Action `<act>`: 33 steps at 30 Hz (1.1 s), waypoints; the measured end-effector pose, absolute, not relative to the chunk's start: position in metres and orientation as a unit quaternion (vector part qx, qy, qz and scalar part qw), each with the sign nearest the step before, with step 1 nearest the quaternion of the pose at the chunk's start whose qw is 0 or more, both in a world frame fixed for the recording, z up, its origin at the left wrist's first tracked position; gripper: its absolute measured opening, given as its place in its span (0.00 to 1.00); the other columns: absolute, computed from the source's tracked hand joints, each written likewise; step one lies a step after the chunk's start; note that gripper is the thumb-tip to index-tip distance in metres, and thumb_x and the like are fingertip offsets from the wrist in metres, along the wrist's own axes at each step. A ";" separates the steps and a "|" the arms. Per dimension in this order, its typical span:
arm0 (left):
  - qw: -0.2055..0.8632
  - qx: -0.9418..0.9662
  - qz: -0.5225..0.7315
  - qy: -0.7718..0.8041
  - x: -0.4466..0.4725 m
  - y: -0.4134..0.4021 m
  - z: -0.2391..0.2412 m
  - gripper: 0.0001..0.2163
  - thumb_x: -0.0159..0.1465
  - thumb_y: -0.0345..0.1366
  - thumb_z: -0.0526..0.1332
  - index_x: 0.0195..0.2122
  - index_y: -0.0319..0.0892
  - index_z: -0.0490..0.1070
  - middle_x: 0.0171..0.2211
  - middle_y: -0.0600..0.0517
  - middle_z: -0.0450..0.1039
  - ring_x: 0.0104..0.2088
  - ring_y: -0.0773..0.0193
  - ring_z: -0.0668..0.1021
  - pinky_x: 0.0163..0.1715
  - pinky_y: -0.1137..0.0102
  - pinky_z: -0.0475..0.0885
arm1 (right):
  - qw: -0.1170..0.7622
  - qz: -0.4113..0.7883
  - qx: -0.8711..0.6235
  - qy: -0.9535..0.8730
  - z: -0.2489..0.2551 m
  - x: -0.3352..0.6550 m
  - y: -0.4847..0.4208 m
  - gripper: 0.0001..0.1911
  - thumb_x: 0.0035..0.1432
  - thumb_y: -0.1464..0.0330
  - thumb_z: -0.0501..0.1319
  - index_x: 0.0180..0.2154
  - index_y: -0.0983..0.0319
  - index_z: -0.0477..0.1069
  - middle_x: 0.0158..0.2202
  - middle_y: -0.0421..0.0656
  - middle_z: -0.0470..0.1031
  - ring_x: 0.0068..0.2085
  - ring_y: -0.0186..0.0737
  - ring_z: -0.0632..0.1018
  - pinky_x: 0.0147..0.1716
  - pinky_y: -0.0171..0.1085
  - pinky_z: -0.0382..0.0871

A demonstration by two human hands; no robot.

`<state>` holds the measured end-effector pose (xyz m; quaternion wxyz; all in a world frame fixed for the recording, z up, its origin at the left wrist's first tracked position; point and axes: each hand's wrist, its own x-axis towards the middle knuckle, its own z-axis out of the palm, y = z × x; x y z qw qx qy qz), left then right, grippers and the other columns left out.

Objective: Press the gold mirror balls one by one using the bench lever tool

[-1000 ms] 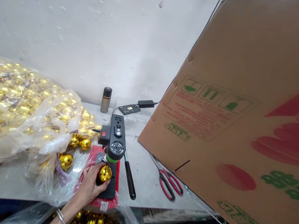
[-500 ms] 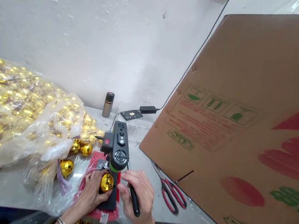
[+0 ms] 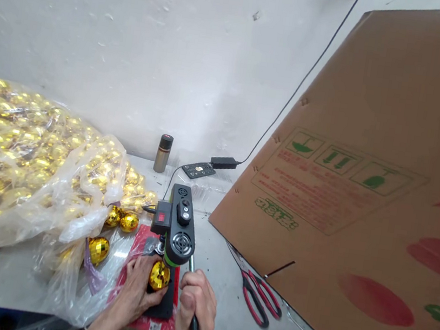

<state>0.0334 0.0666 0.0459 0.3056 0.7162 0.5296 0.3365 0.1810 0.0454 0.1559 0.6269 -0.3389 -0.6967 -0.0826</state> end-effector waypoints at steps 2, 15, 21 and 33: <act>0.306 0.717 0.336 0.529 0.033 0.067 0.045 0.23 0.60 0.41 0.67 0.57 0.46 0.74 0.50 0.43 0.80 0.53 0.41 0.78 0.59 0.44 0.67 | 0.628 -0.079 -0.344 -0.693 0.156 0.180 0.044 0.16 0.73 0.75 0.46 0.31 0.57 0.61 0.26 0.38 0.67 0.26 0.34 0.67 0.26 0.35 0.62; 0.289 0.711 0.350 0.536 0.033 0.068 0.044 0.22 0.57 0.41 0.68 0.54 0.45 0.76 0.48 0.42 0.82 0.51 0.41 0.79 0.57 0.45 0.70 | 0.637 -0.063 -0.378 -0.669 0.148 0.174 0.039 0.16 0.75 0.73 0.46 0.32 0.57 0.61 0.28 0.38 0.68 0.27 0.34 0.69 0.29 0.36 0.68; 0.314 0.706 0.348 0.531 0.033 0.067 0.049 0.22 0.59 0.43 0.68 0.55 0.46 0.76 0.49 0.43 0.82 0.52 0.40 0.80 0.58 0.44 0.69 | 0.645 -0.074 -0.370 -0.665 0.146 0.173 0.040 0.16 0.74 0.75 0.46 0.32 0.57 0.60 0.27 0.37 0.66 0.26 0.34 0.69 0.28 0.36 0.68; 0.327 0.701 0.333 0.539 0.034 0.067 0.054 0.23 0.59 0.42 0.68 0.56 0.44 0.76 0.51 0.41 0.81 0.55 0.38 0.79 0.60 0.40 0.66 | 0.654 -0.061 -0.378 -0.652 0.146 0.170 0.040 0.17 0.75 0.73 0.46 0.32 0.57 0.60 0.28 0.37 0.66 0.27 0.35 0.68 0.31 0.37 0.67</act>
